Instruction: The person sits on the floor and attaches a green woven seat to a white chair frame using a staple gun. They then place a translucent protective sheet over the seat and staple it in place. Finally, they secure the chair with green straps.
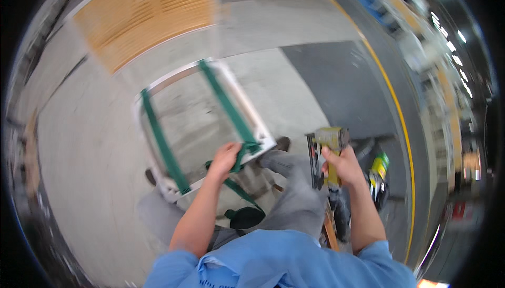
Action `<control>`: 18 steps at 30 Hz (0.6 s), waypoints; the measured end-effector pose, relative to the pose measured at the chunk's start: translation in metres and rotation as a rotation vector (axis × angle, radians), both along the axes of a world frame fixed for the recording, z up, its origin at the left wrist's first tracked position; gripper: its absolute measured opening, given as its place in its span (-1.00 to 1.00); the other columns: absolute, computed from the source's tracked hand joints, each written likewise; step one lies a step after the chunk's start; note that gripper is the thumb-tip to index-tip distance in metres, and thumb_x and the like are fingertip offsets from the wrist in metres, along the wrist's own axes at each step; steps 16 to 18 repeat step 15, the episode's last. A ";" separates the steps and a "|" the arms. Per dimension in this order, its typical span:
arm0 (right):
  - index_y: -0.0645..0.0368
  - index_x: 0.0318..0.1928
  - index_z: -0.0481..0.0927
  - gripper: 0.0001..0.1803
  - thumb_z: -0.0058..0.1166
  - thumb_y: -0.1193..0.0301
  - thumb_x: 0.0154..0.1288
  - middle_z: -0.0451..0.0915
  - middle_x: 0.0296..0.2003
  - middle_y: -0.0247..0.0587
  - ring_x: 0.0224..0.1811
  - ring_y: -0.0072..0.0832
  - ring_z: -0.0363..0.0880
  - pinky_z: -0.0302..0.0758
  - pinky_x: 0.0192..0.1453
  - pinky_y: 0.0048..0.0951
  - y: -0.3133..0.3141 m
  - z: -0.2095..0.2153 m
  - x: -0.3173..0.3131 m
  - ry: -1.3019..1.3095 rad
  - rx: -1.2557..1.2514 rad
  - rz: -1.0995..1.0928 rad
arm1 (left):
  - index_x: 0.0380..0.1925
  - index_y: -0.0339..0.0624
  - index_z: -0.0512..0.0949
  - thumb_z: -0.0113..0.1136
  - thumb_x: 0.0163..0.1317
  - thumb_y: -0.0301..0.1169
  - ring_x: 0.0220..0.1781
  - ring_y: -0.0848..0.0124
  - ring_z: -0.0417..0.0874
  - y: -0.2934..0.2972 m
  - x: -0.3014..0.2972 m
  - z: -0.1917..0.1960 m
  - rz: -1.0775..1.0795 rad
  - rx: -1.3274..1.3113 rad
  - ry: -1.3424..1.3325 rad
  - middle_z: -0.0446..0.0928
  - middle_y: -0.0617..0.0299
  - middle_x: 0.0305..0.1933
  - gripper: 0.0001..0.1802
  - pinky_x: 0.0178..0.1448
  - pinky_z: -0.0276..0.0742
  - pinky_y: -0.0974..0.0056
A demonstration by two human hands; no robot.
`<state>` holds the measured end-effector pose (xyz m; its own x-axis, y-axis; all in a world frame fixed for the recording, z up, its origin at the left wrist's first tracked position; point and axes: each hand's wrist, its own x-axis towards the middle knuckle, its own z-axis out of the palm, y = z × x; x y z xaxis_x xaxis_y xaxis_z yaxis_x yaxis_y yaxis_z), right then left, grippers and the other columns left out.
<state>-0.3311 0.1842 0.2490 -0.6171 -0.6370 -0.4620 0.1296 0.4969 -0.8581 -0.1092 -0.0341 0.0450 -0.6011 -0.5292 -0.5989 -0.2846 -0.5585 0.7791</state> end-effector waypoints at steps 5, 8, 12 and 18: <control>0.19 0.07 0.56 -0.51 0.33 0.08 0.39 0.61 -0.19 -0.27 -0.45 -0.51 0.56 0.54 -0.42 -0.40 0.117 0.006 -0.066 0.038 0.121 -0.444 | 0.03 -0.33 0.63 0.12 0.52 -0.23 -0.15 0.45 0.61 0.031 0.005 -0.009 -0.055 -0.116 -0.018 0.65 0.24 -0.09 -0.63 0.00 0.52 0.30; 0.16 0.03 0.56 -0.53 0.33 0.05 0.39 0.58 -0.21 -0.26 -0.42 -0.45 0.58 0.57 -0.38 -0.37 0.172 -0.028 -0.088 -0.117 0.124 -0.570 | 0.10 -0.36 0.59 0.09 0.54 -0.23 -0.11 0.43 0.63 0.030 0.016 -0.026 -0.044 -0.275 -0.003 0.63 0.24 -0.04 -0.60 0.05 0.56 0.30; 0.18 0.00 0.59 -0.53 0.32 0.04 0.39 0.58 -0.22 -0.23 -0.36 -0.41 0.60 0.61 -0.33 -0.34 0.275 -0.093 -0.099 -0.484 0.025 -0.708 | 0.18 -0.34 0.56 0.07 0.56 -0.20 -0.09 0.41 0.64 0.045 -0.003 -0.007 -0.176 0.074 0.031 0.60 0.22 -0.04 -0.57 0.03 0.63 0.25; 0.10 0.07 0.56 -0.52 0.28 0.01 0.41 0.59 -0.26 -0.23 -0.35 -0.36 0.63 0.67 -0.28 -0.31 0.267 -0.131 -0.106 -0.405 0.103 -0.663 | 0.21 -0.31 0.47 0.10 0.55 -0.14 -0.20 0.29 0.70 0.029 0.011 0.002 -0.122 0.056 0.023 0.60 0.19 -0.10 -0.53 -0.16 0.78 0.07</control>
